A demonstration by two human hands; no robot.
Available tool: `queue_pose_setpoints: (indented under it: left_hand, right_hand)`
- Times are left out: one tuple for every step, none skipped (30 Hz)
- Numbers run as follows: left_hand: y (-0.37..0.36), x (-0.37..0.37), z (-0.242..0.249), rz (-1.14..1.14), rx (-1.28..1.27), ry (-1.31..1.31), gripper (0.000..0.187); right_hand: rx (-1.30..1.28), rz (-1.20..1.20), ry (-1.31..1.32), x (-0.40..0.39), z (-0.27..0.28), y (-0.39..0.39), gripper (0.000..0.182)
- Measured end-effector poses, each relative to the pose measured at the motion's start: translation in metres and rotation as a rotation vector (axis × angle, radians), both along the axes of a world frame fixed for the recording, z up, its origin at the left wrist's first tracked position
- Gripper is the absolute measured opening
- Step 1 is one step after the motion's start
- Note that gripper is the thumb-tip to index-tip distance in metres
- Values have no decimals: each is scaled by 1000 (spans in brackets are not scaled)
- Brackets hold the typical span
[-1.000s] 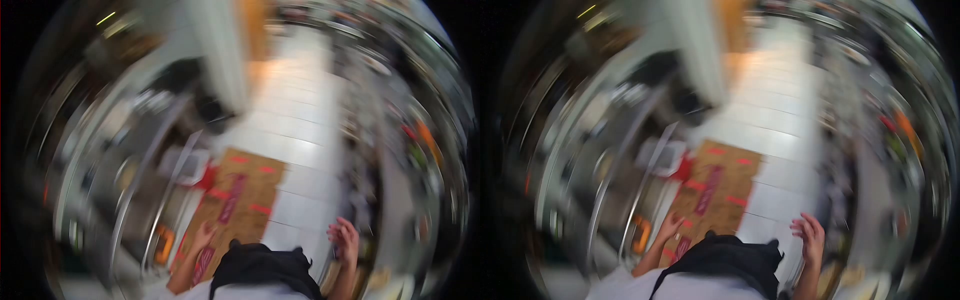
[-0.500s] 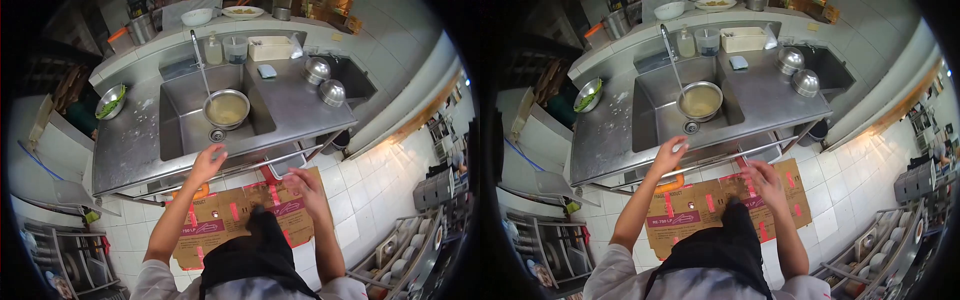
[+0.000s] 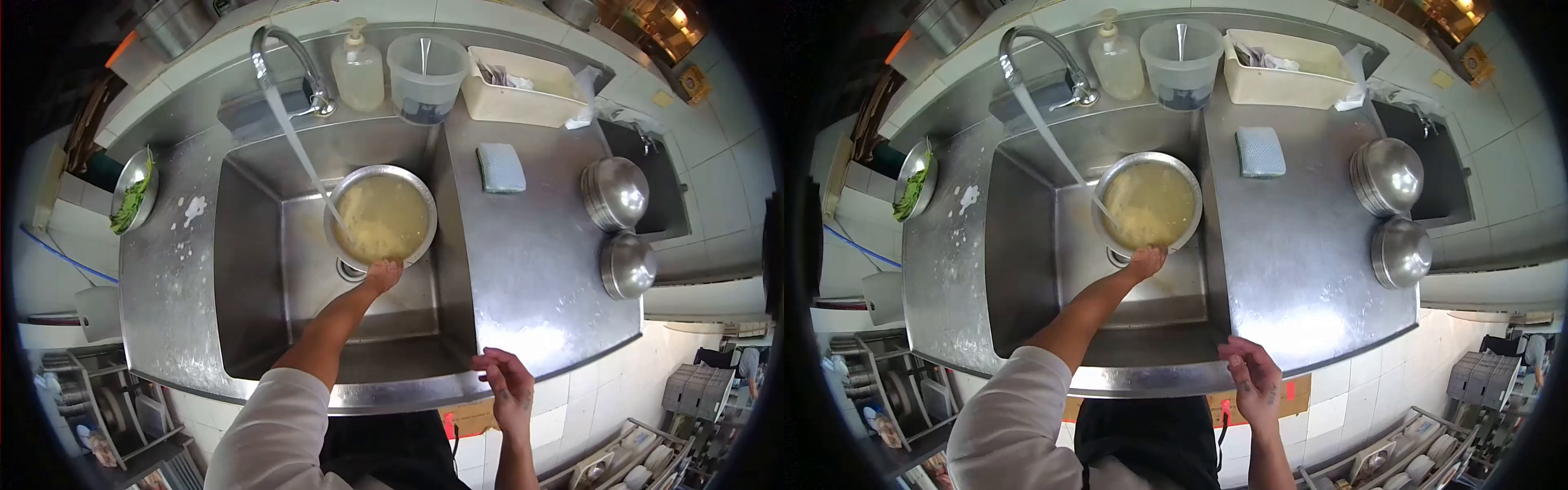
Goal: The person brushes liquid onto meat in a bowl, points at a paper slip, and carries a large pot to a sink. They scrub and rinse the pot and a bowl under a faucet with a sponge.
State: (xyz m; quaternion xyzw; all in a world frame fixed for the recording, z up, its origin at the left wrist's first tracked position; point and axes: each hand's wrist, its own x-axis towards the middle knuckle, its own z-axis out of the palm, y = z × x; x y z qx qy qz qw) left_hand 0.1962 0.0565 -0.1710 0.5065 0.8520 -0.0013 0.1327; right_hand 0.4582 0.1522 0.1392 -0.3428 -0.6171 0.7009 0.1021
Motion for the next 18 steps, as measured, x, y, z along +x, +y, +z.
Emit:
queue_pose_setpoints:
  left_hand:
    - [7,-8,0,0,3,-83,18]
    - [8,-12,1,-3,3,-86,18]
    - [2,-13,3,-95,126,28,16]
    - [0,-13,6,-184,249,144,15]
    - [-2,-12,8,-181,242,138,15]
    - [-4,-11,19,-154,265,145,15]
    - [-4,-13,32,-129,291,155,16]
    - [-2,-15,44,-128,287,152,16]
    - [3,-17,57,-65,180,43,17]
    - [8,-20,67,-3,75,-63,18]
    - [10,-20,71,-2,74,-65,18]
    - [11,-21,75,57,83,-119,17]
    - [11,-23,79,116,92,-173,16]
    - [11,-25,85,120,91,-176,16]
    - [12,-28,93,162,116,-201,15]
    - [12,-31,97,203,140,-227,13]
    - [12,-33,97,207,138,-229,13]
    - [11,-36,97,260,189,-211,12]
  right_hand:
    - [-10,-4,-12,-4,-1,7,23]
    - [-15,-11,-26,-8,0,15,22]
    - [-14,-14,-32,-14,-1,26,22]
    - [111,22,-55,-22,-5,39,20]
    - [230,63,-78,-31,-9,49,19]
    - [302,16,-61,-46,-11,60,17]
    - [510,47,-103,-65,-13,76,17]
    - [638,45,-145,-85,-15,92,18]
    - [709,5,-127,-106,-21,108,21]
    - [860,25,-39,-127,-30,128,29]
    - [1080,6,-14,-150,-40,147,35]
    - [1300,-13,16,-174,-49,162,41]
    - [1355,-16,-53,-194,-53,173,46]
    - [1410,-16,-123,-211,-57,180,52]
    - [1409,-10,-121,-227,-64,183,52]
    - [1380,41,-314,-241,-71,183,54]
    - [1344,92,-505,-250,-73,180,56]
    - [1343,96,-503,-256,-74,177,56]
